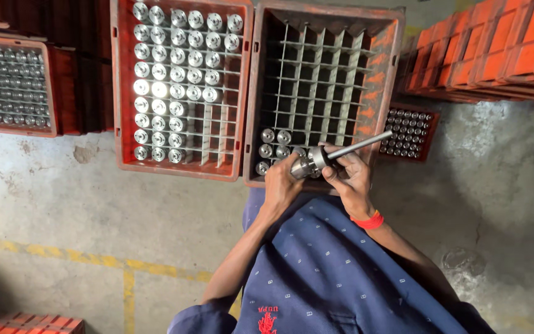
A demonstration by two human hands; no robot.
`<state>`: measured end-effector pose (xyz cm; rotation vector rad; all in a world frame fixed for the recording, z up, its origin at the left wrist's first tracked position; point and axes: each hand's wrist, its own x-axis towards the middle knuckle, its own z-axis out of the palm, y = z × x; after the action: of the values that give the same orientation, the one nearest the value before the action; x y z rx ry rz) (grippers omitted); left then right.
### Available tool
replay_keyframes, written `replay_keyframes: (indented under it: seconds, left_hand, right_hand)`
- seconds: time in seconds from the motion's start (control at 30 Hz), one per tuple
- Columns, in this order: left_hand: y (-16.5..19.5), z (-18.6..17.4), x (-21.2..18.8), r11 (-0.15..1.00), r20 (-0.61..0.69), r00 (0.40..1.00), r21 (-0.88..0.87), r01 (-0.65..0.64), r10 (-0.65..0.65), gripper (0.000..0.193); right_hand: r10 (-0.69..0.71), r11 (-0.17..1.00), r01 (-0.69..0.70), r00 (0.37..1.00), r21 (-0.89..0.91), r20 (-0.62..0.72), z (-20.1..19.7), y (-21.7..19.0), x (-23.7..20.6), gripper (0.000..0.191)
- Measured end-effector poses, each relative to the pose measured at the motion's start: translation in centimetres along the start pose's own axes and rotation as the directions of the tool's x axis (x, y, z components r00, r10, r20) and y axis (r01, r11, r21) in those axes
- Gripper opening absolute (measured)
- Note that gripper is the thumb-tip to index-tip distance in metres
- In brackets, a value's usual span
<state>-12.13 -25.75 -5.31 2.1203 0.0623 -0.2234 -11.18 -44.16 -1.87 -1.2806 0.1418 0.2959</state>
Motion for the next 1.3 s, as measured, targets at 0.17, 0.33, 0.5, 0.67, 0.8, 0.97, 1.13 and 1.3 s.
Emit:
replay_keyframes:
  seconds: [0.17, 0.33, 0.5, 0.67, 0.8, 0.97, 1.13, 1.3]
  left_hand:
    - [0.1, 0.9, 0.5, 0.995, 0.119, 0.993, 0.094, -0.019, 0.007, 0.041]
    - [-1.1, 1.5, 0.3, 0.995, 0.275, 0.959, 0.09, 0.041, -0.064, 0.043]
    - [-3.4, 0.7, 1.1, 0.98, 0.401, 0.908, 0.195, 0.044, -0.12, 0.062]
    - [-6.2, 0.9, 2.7, 0.874, 0.23, 0.941, 0.367, -0.319, 0.247, 0.067]
    - [-7.0, 1.2, 2.4, 0.796, 0.21, 0.873, 0.358, -0.488, 0.44, 0.069]
    - [-7.1, -2.6, 2.6, 0.879, -0.109, 0.889, 0.243, -0.41, 0.445, 0.043]
    - [-10.7, -9.5, 8.3, 0.856, -0.4, 0.861, 0.512, -0.072, 0.312, 0.044]
    - [-13.8, -12.1, 12.8, 0.75, -0.428, 0.851, 0.658, 0.061, 0.305, 0.047]
  right_hand:
    - [-0.124, 0.988, 0.128, 0.991, -0.087, 0.048, -1.2, 2.4, -0.7, 0.048]
    - [-0.079, 0.99, 0.098, 0.98, -0.098, 0.184, -3.9, 4.9, -0.7, 0.045]
    - [0.092, 0.995, -0.088, 0.992, 0.05, -0.084, -6.4, 6.7, 0.2, 0.043]
    - [-0.028, 0.999, 0.039, 0.961, 0.034, -0.277, -8.8, 6.3, 1.1, 0.038]
    - [-0.024, 0.995, 0.049, 0.958, 0.081, -0.286, -8.6, 5.8, 0.8, 0.036]
    - [0.023, 0.997, -0.002, 0.961, 0.076, -0.276, -7.3, 6.2, -0.7, 0.037]
    - [0.065, 0.992, -0.036, 0.969, 0.125, -0.239, -6.9, 6.6, -2.1, 0.039]
    - [0.056, 0.998, -0.046, 0.977, 0.053, -0.206, -6.7, 6.8, -2.1, 0.041]
